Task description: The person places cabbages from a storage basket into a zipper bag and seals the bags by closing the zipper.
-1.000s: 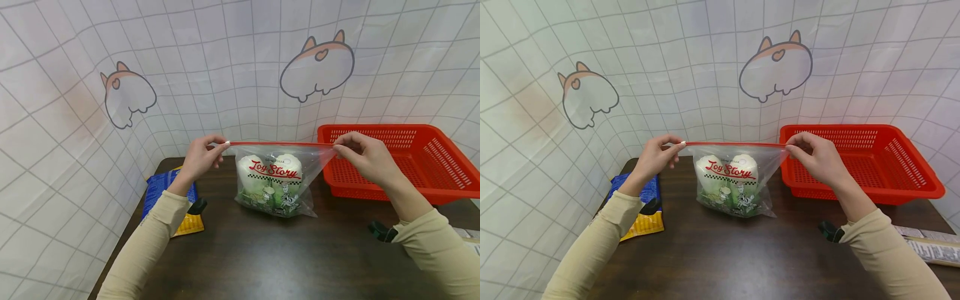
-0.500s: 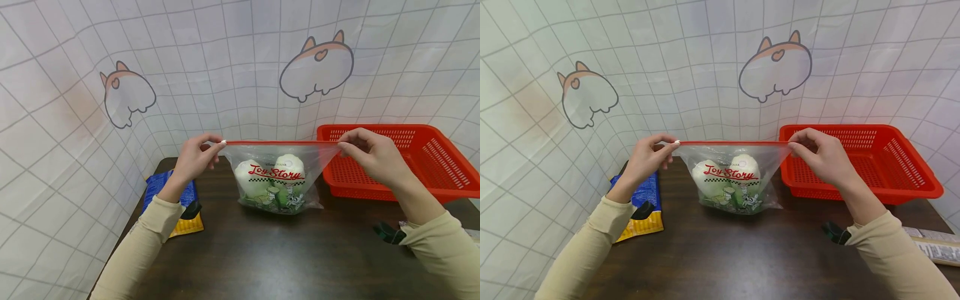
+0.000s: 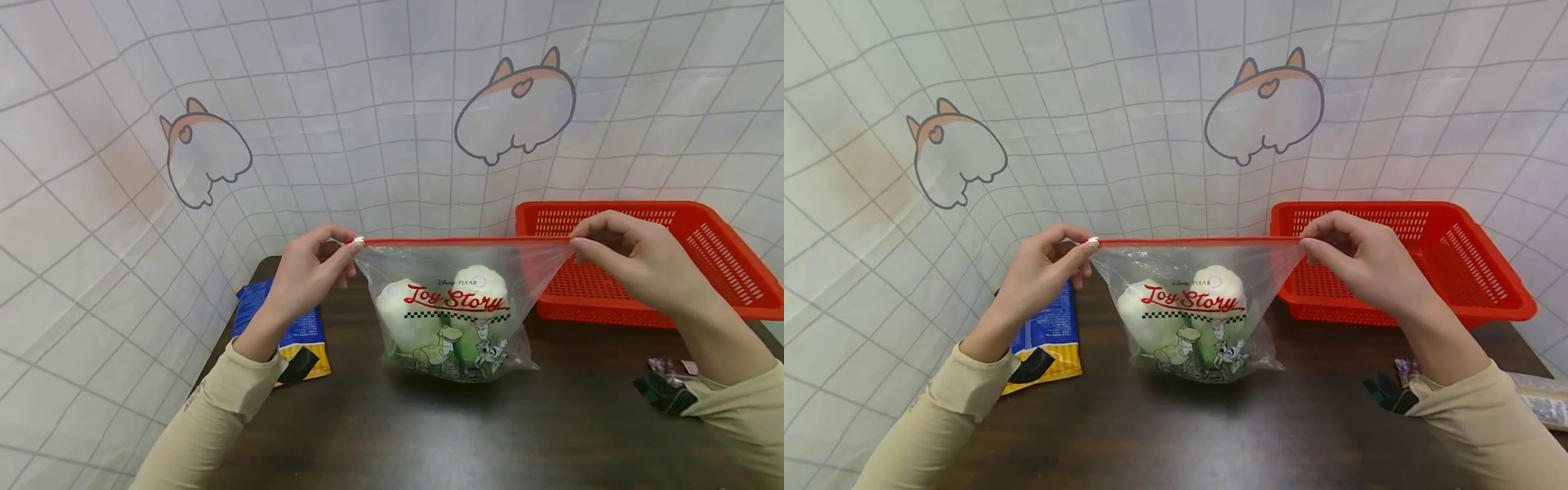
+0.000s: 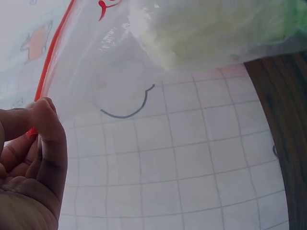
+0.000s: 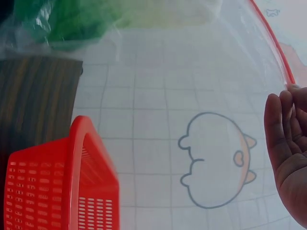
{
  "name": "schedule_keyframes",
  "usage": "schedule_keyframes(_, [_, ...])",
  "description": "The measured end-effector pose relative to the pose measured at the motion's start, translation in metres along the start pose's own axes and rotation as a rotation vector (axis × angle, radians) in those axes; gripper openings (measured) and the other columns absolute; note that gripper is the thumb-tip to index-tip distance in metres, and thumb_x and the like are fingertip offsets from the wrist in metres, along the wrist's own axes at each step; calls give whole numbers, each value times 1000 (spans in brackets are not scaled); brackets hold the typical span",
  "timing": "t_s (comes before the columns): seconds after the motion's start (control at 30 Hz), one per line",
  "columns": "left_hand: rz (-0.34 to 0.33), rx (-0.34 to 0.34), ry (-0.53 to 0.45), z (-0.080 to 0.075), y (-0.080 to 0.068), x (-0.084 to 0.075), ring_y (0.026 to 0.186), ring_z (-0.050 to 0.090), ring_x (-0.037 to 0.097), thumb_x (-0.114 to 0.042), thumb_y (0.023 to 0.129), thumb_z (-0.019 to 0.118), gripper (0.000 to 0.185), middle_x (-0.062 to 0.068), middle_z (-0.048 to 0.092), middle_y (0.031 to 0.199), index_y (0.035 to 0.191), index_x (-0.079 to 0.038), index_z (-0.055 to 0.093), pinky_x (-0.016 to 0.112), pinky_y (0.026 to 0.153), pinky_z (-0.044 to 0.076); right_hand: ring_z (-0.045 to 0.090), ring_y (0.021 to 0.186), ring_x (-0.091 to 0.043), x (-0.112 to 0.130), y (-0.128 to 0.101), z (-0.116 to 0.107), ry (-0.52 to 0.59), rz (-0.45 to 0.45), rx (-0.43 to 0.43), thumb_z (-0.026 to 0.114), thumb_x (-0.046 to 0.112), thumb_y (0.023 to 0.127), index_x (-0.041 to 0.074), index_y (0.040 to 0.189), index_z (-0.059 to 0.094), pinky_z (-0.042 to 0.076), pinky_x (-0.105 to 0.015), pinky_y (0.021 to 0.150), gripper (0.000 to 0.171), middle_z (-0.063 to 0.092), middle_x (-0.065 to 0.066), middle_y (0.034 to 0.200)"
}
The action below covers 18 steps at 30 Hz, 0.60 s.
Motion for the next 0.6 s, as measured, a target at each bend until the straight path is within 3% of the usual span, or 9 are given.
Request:
schedule_keyframes(0.17, [26, 4, -10, 1, 1, -1, 53, 58, 23, -26, 96, 64, 16, 6, 64, 67, 101, -11, 67, 33, 51, 52, 61, 73, -11, -1, 0, 1, 9, 16, 12, 67, 8, 92, 11, 106, 66, 48, -16, 64, 14, 66, -5, 84])
schedule_keyframes(0.43, [28, 75, -21, 3, 0, 2, 54, 58, 20, -26, 96, 64, 15, 5, 64, 67, 102, -13, 67, 34, 54, 53, 61, 74, -11, -4, -4, 0, -13, 41, 23, 67, 11, 93, 12, 105, 65, 48, -17, 64, 12, 66, -3, 85])
schedule_keyframes(0.6, [4, 94, -29, 0, -6, 0, 56, 59, 20, -28, 96, 64, 14, 4, 64, 68, 103, -16, 67, 35, 55, 53, 61, 74, -12, -2, -7, 0, 0, 18, 38, 67, 11, 93, 13, 104, 65, 48, -17, 65, 12, 65, -3, 85])
Point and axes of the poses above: each hand's wrist, its own y-axis towards the middle knuckle, its own z-axis out of the palm, x = y × z, the point moved 2 cm from there along y, towards the middle knuckle
